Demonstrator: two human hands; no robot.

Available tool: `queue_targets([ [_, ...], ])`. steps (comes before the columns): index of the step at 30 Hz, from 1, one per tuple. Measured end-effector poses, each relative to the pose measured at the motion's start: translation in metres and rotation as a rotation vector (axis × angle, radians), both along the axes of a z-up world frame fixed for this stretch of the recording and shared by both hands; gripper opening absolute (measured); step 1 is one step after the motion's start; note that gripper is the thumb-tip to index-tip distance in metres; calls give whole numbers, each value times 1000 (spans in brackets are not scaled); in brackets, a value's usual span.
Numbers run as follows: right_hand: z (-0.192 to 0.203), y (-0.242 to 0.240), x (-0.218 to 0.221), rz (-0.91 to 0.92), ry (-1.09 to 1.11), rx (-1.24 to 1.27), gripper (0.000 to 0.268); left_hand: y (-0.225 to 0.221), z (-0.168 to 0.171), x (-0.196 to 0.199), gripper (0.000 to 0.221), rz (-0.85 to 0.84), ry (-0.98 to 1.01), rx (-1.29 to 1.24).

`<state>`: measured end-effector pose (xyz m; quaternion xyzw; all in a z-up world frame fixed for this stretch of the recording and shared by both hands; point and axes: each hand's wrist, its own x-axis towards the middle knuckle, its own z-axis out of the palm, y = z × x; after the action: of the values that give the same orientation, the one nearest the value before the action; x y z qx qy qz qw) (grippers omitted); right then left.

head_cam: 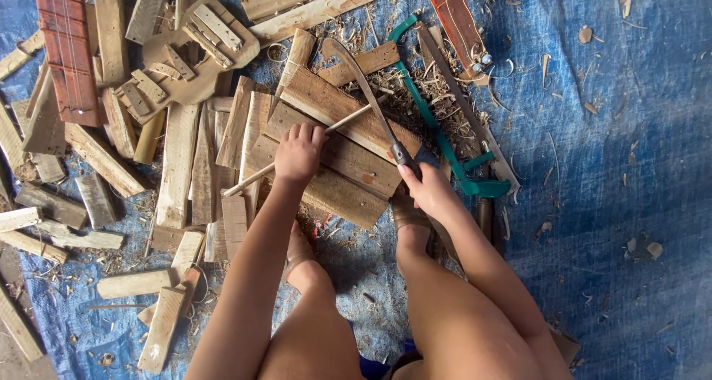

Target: The person is using a large blade to shave a small wooden stick, resting it on a wooden block amidst various wood scraps.

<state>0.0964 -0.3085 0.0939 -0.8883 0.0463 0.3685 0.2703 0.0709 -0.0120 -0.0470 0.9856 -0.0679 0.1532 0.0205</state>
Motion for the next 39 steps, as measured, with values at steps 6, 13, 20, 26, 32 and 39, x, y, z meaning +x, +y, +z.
queue_targets([
  [6,10,1,-3,-12,58,19,55,-4,-8,-1,25,-7,-77,29],
  [13,-30,-17,-3,-258,155,447,50,-6,-7,-3,26,-6,-85,22],
  [20,-31,-15,0,-15,-8,76,53,-7,19,-2,27,4,-41,-11],
  [26,-8,-4,-5,163,-193,-210,63,-7,15,-1,27,8,-23,-13],
  [32,29,-8,-3,-152,-165,228,44,-8,-5,-2,26,78,19,-36],
  [39,65,-6,7,-82,-534,175,34,-10,4,-1,25,77,51,-47],
])
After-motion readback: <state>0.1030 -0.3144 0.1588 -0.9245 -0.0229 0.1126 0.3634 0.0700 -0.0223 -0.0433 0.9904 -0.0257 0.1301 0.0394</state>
